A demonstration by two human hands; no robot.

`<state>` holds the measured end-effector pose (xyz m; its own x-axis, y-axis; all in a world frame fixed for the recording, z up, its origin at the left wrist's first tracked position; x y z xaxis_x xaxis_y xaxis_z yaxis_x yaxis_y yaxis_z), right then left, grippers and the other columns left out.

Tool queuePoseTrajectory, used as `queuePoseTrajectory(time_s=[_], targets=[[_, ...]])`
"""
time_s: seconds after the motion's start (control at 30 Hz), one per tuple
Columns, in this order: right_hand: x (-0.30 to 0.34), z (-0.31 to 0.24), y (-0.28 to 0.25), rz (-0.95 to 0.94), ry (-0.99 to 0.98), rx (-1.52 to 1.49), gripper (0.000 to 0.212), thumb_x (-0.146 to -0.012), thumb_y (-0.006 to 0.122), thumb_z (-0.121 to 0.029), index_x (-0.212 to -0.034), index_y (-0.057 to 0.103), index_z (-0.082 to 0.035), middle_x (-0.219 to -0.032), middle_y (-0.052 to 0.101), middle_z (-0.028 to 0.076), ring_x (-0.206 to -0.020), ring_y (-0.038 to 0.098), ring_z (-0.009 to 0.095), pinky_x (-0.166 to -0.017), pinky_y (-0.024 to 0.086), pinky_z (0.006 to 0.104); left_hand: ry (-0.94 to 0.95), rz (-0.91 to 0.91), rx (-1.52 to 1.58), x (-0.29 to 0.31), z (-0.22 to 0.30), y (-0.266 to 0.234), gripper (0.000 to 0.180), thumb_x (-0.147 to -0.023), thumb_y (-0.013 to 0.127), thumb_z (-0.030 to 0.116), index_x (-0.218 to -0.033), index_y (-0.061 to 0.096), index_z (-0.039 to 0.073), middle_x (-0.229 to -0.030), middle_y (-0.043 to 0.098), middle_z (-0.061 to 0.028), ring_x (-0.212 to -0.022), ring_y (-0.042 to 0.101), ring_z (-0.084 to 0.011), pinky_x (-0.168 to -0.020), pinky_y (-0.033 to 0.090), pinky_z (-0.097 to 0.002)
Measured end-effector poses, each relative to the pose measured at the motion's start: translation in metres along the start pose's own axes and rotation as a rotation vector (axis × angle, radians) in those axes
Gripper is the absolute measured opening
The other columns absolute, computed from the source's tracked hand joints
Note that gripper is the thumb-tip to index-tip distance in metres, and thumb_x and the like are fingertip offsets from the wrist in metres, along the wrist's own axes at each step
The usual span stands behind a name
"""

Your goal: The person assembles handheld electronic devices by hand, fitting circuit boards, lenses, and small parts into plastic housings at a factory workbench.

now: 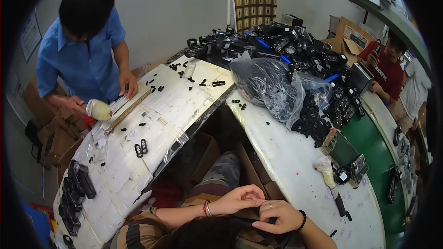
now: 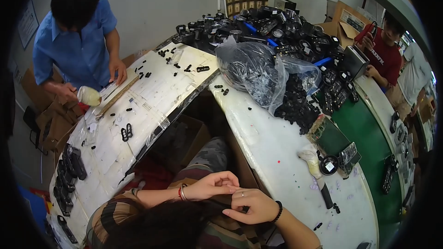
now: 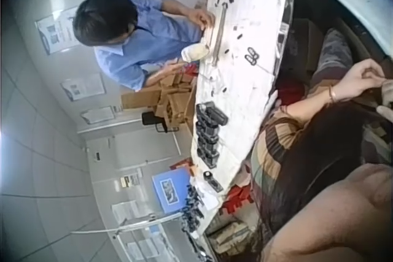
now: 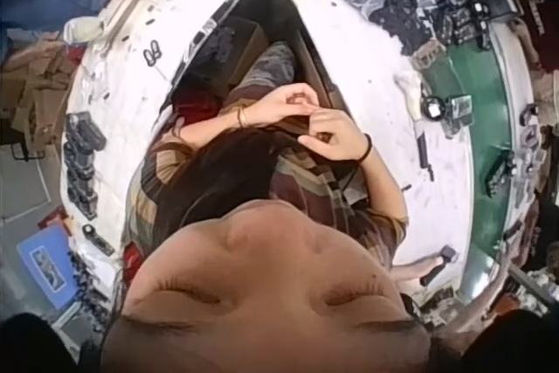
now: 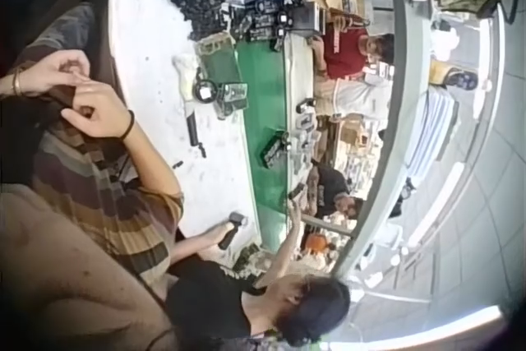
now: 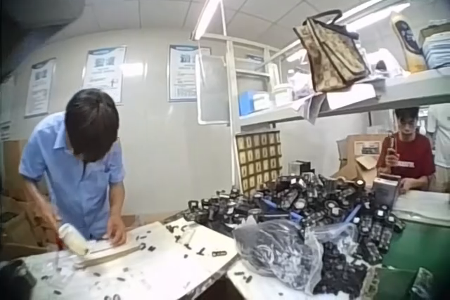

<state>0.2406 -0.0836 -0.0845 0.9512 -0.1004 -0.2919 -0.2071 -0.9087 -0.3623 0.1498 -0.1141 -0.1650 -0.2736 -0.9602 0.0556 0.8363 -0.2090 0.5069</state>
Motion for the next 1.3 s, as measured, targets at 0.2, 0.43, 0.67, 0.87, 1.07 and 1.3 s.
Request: queuePoseTrajectory(time_s=[0.2,0.43,0.67,0.87,1.07,1.3], targets=[[-0.001,0.001,0.003,-0.011,-0.018,0.013,0.032,-0.079,0.071,-0.010,-0.057,0.048,-0.005,-0.054,0.046,0.004,-0.053,0.048,0.021,-0.058,0.043,0.0308,-0.005,0.040,-0.033,0.001,-0.006,-0.006,0.015,-0.093,0.055,0.007,-0.108,0.052,0.003,-0.097,0.058,0.0004,-0.092,0.054,-0.0040,-0.082,0.043,-0.0192],[0.001,0.003,0.004,-0.029,0.016,-0.006,0.032,-0.079,0.071,-0.010,-0.057,0.048,-0.005,-0.053,0.046,0.004,-0.053,0.047,0.021,-0.059,0.044,0.0307,-0.018,-0.009,-0.024,0.001,-0.004,-0.002,0.016,-0.093,0.054,0.005,-0.109,0.052,0.003,-0.101,0.058,-0.0013,-0.096,0.055,-0.0059,-0.086,0.043,-0.0207],[0.001,0.007,0.007,-0.066,0.039,-0.037,0.023,-0.077,0.072,-0.004,-0.060,0.055,-0.004,-0.057,0.050,0.005,-0.056,0.050,0.020,-0.055,0.039,0.0308,0.010,-0.034,-0.045,0.001,-0.009,-0.005,0.016,-0.093,0.055,0.007,-0.109,0.052,0.002,-0.100,0.059,-0.0018,-0.094,0.056,-0.0063,-0.085,0.045,-0.0211],[0.000,0.008,0.009,-0.084,0.064,-0.024,0.021,-0.077,0.072,-0.005,-0.062,0.058,-0.004,-0.059,0.052,0.004,-0.057,0.051,0.020,-0.055,0.039,0.0306,0.014,-0.019,-0.033,0.003,-0.014,-0.008,0.016,-0.093,0.056,0.007,-0.108,0.053,0.003,-0.099,0.058,-0.0014,-0.093,0.056,-0.0060,-0.084,0.045,-0.0207],[0.002,0.012,0.010,-0.093,0.075,-0.006,0.019,-0.077,0.073,-0.005,-0.064,0.059,-0.004,-0.059,0.053,0.005,-0.058,0.052,0.020,-0.055,0.040,0.0306,0.006,-0.012,-0.048,0.003,-0.014,-0.007,0.017,-0.093,0.056,0.008,-0.109,0.053,0.003,-0.098,0.057,-0.0010,-0.092,0.055,-0.0058,-0.083,0.045,-0.0200],[0.003,0.015,0.012,-0.104,0.095,0.050,0.020,-0.077,0.072,-0.008,-0.063,0.059,-0.005,-0.059,0.054,0.005,-0.059,0.053,0.022,-0.057,0.042,0.0311,-0.016,-0.007,-0.058,0.003,-0.014,-0.006,0.017,-0.094,0.055,0.008,-0.110,0.053,0.002,-0.101,0.058,-0.0020,-0.094,0.056,-0.0066,-0.084,0.045,-0.0210]])
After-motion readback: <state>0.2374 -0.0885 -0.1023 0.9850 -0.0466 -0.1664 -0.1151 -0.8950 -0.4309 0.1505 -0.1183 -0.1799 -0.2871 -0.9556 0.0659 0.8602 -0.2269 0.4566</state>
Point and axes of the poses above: each hand's wrist, its own x-axis away from the middle knuckle, its own y-axis out of the palm, z = x × y, the point moved 7 cm from there along -x, towards the middle knuckle
